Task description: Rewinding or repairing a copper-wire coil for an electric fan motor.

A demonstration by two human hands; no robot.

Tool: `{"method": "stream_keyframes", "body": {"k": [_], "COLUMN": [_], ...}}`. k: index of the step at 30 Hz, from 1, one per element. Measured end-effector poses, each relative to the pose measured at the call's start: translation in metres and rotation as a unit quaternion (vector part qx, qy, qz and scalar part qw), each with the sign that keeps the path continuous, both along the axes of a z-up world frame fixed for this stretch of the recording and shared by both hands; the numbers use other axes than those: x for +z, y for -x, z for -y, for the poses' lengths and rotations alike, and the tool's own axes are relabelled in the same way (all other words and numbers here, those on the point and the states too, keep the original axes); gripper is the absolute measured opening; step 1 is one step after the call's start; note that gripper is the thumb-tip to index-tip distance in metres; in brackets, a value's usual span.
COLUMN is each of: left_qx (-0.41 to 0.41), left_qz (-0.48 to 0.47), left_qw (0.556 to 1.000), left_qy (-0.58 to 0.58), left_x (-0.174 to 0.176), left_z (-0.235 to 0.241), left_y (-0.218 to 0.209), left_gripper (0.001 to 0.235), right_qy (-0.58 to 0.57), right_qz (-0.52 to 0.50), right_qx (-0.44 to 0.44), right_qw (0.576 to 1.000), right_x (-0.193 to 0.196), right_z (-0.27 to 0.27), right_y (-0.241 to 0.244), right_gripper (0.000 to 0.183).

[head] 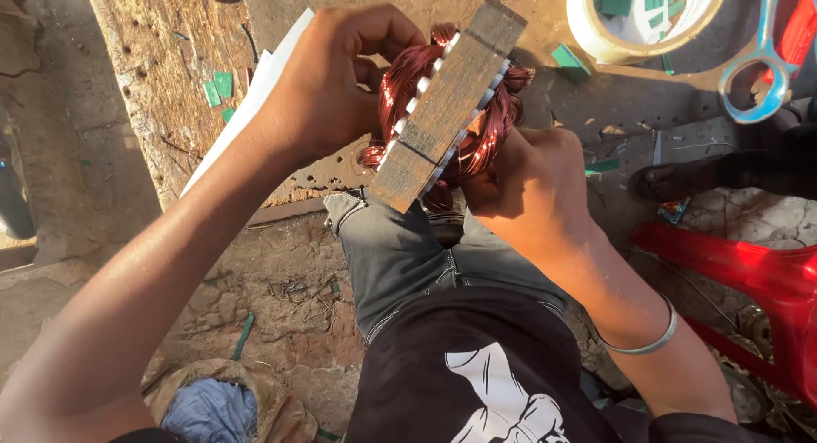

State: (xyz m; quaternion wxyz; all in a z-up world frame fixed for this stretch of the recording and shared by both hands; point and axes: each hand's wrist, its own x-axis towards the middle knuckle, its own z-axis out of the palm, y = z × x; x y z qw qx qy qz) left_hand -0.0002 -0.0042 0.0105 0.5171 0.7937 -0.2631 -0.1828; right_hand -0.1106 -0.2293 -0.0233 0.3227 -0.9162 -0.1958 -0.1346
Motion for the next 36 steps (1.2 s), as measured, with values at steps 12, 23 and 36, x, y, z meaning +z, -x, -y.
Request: {"method": "stream_keyframes", "body": {"k": [12,23,36], "left_qx": [-0.008,-0.061,-0.070], "left_qz": [-0.046,0.096,-0.042], "left_qw": [0.999,0.993,0.992], "left_qy": [0.018,0.025,0.096], "left_x": [-0.003,-0.007,-0.010], "left_z": [0.000,-0.009,-0.010], "left_y": [-0.005,-0.011,-0.012], "left_gripper": [0.027,0.025,0.024], "right_qy": [-0.044,-0.083,-0.027], "right_qz": [-0.033,0.002,0.002], "right_qx": [-0.017,0.048,0.032], "right_qw": [0.998,0.995,0.999], "right_x": [0.003,0.016,0.036], "right_z": [-0.004,-0.010,-0.019], "right_y": [0.000,-0.006,-0.006], "right_gripper": [0.050,0.053,0.040]}}
